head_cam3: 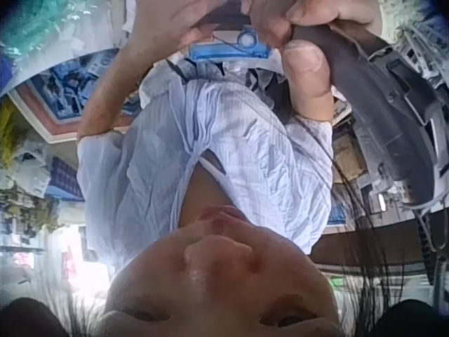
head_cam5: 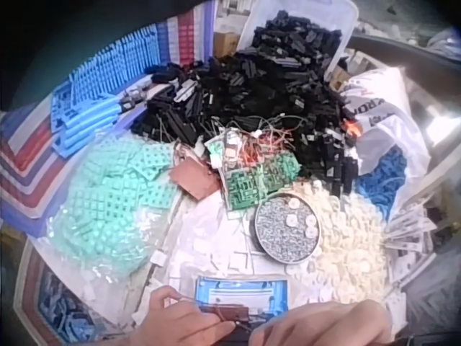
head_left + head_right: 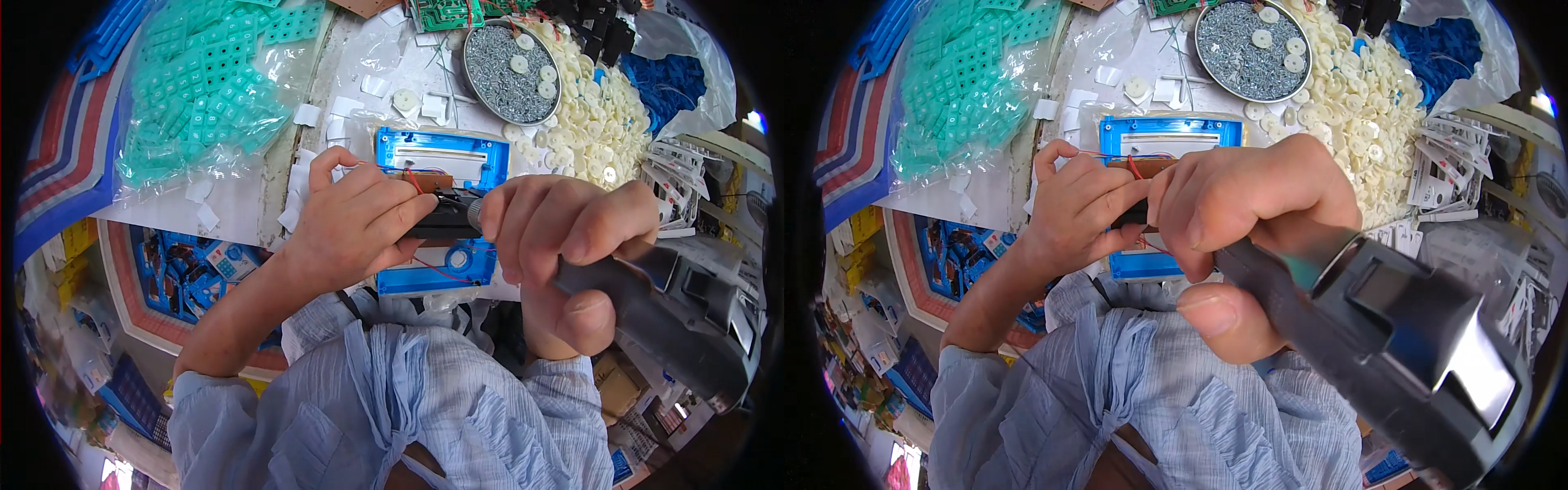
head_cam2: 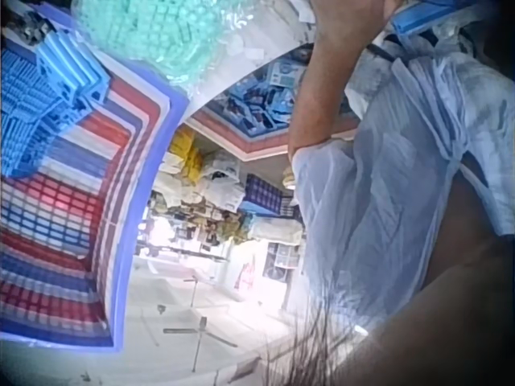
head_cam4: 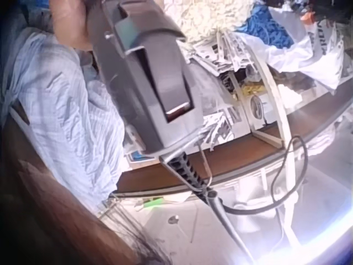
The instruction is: Assembling an electronic device by placing buttons and circuit boards into a plastic housing and fastening with an electric screwdriver.
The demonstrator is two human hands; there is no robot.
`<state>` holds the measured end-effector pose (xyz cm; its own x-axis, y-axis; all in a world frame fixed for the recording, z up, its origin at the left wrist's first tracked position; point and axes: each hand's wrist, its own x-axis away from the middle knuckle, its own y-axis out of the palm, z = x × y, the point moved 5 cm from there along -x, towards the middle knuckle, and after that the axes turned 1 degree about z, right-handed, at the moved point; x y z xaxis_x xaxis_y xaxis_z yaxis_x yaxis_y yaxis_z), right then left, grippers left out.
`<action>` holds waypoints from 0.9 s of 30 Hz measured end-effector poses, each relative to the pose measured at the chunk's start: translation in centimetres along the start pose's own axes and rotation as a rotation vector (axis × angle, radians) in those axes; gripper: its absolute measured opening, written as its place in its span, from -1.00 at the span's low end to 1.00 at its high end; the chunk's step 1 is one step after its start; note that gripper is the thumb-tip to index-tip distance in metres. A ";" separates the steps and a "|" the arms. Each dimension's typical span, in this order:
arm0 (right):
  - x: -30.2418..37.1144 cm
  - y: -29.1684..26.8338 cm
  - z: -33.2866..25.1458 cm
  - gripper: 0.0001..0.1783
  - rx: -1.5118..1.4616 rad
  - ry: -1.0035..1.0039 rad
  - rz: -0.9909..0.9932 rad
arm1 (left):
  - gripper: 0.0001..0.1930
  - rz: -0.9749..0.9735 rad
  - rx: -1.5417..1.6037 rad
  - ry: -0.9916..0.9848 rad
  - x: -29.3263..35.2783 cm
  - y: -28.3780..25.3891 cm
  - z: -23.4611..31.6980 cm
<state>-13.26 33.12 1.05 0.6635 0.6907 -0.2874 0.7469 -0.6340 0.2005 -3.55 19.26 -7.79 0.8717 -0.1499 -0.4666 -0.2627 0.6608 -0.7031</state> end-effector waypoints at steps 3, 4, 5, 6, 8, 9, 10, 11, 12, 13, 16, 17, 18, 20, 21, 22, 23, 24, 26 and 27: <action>0.2 0.2 0.1 -0.54 0.017 0.006 -0.001 | -0.41 -0.011 0.009 -0.001 0.0 0.0 0.0; 0.2 0.3 0.0 -0.53 0.027 -0.008 -0.011 | -0.41 -0.014 0.014 0.000 0.0 0.0 0.0; 0.1 0.3 -0.1 -0.53 0.042 -0.046 -0.035 | -0.40 -0.015 0.020 0.009 0.1 0.1 0.0; 0.2 0.3 -0.1 -0.53 0.064 -0.069 -0.045 | -0.38 -0.016 0.026 0.018 0.1 0.2 -0.1; 0.3 0.2 0.2 -0.52 0.097 -0.116 -0.070 | -0.37 -0.019 0.026 0.019 0.4 0.2 -0.1; 0.5 0.3 0.4 -0.52 0.102 -0.113 -0.080 | -0.37 -0.020 0.025 0.017 0.4 0.2 0.0; 0.5 0.2 0.3 -0.52 0.098 -0.121 -0.085 | -0.37 -0.020 0.034 0.023 0.3 0.2 0.0; 0.6 0.1 0.2 -0.52 0.093 -0.130 -0.091 | -0.37 -0.022 0.039 0.027 0.2 0.1 0.1; 0.5 -0.1 0.0 -0.52 0.068 -0.149 -0.099 | -0.38 -0.023 0.045 0.032 0.1 0.0 0.1; 0.6 -0.2 -0.1 -0.53 0.056 -0.152 -0.103 | -0.38 -0.025 0.046 0.034 0.2 0.0 0.1; 0.5 -0.3 -0.6 -0.55 0.051 -0.129 -0.100 | -0.38 -0.028 0.045 0.032 0.2 0.1 0.0; 0.5 -0.3 -0.7 -0.55 0.056 -0.121 -0.093 | -0.38 -0.031 0.049 0.032 0.2 0.1 0.0; 0.4 -0.4 -0.8 -0.56 0.058 -0.119 -0.085 | -0.38 -0.033 0.052 0.032 0.1 0.1 0.0; 0.4 -0.5 -1.0 -0.58 0.056 -0.116 -0.071 | -0.38 -0.034 0.062 0.022 0.2 0.2 0.0; 0.4 -0.5 -1.1 -0.59 0.054 -0.116 -0.063 | -0.38 -0.033 0.070 0.015 0.3 0.3 0.0; 0.4 -0.6 -1.3 -0.60 0.054 -0.112 -0.058 | -0.38 -0.031 0.079 0.009 0.4 0.4 0.0; 0.4 -0.6 -1.5 -0.61 0.054 -0.109 -0.053 | -0.39 -0.032 0.089 0.004 0.4 0.5 0.0; 0.5 -0.8 -1.7 -0.61 0.053 -0.102 -0.051 | -0.39 -0.033 0.099 -0.001 0.4 0.5 0.1; 0.6 -1.0 -1.9 -0.62 0.051 -0.101 -0.057 | -0.41 -0.036 0.109 -0.010 0.4 0.5 0.1; 0.6 -1.1 -2.0 -0.62 0.051 -0.107 -0.066 | -0.42 -0.036 0.110 -0.014 0.3 0.4 0.0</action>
<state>-13.59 35.00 2.53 0.6024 0.6924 -0.3971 0.7838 -0.6071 0.1307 -3.35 19.52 -8.25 0.8856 -0.1651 -0.4340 -0.1848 0.7320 -0.6557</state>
